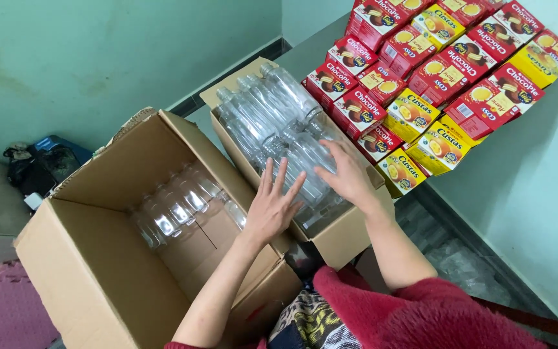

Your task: Transferring and organizing empty plastic bottles from one cardboard box to another.

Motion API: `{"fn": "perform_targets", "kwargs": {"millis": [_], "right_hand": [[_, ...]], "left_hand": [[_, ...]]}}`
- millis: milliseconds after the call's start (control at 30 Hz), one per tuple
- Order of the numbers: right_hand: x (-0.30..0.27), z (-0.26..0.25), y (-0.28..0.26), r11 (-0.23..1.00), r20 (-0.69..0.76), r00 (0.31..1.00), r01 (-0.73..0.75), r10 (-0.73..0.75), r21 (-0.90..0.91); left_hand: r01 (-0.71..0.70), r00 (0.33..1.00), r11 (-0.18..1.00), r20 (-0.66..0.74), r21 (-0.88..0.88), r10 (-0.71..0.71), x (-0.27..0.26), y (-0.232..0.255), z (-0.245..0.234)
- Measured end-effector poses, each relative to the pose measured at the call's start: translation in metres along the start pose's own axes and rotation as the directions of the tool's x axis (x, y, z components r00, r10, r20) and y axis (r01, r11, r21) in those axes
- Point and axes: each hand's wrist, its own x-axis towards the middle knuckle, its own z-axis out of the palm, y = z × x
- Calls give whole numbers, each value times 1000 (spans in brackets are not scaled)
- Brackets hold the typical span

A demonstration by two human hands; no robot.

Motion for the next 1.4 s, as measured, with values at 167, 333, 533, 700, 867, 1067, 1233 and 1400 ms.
{"fn": "perform_targets", "kwargs": {"millis": [167, 333, 533, 700, 867, 1067, 1233, 1400], "right_hand": [[4, -3, -5, 995, -28, 996, 86, -87, -41], [13, -1, -49, 969, -90, 975, 185, -202, -166], [28, 48, -151, 931, -129, 923, 355, -363, -84], [46, 166, -218, 875, -9, 879, 475, -476, 95], [65, 284, -201, 937, 229, 909, 348, -347, 40], [84, 326, -167, 922, 317, 920, 311, -231, -231], [79, 331, -162, 931, 306, 919, 313, -248, -186], [74, 315, -173, 957, 350, 916, 257, -198, -132]], "left_hand": [[7, 1000, 1000, -4, -24, -7, -1, 1, 1], [33, 995, 997, -88, -67, -39, -2, -9, 7], [241, 834, 952, -461, -191, -304, -20, -67, -6], [487, 606, 783, -496, -387, -622, -71, -129, 8], [586, 531, 609, -315, -535, -787, -114, -159, 47], [676, 416, 316, -9, -666, -909, -143, -170, 107], [721, 364, 92, 262, -687, -894, -166, -180, 135], [773, 242, -212, 587, -598, -772, -170, -208, 121]]}}
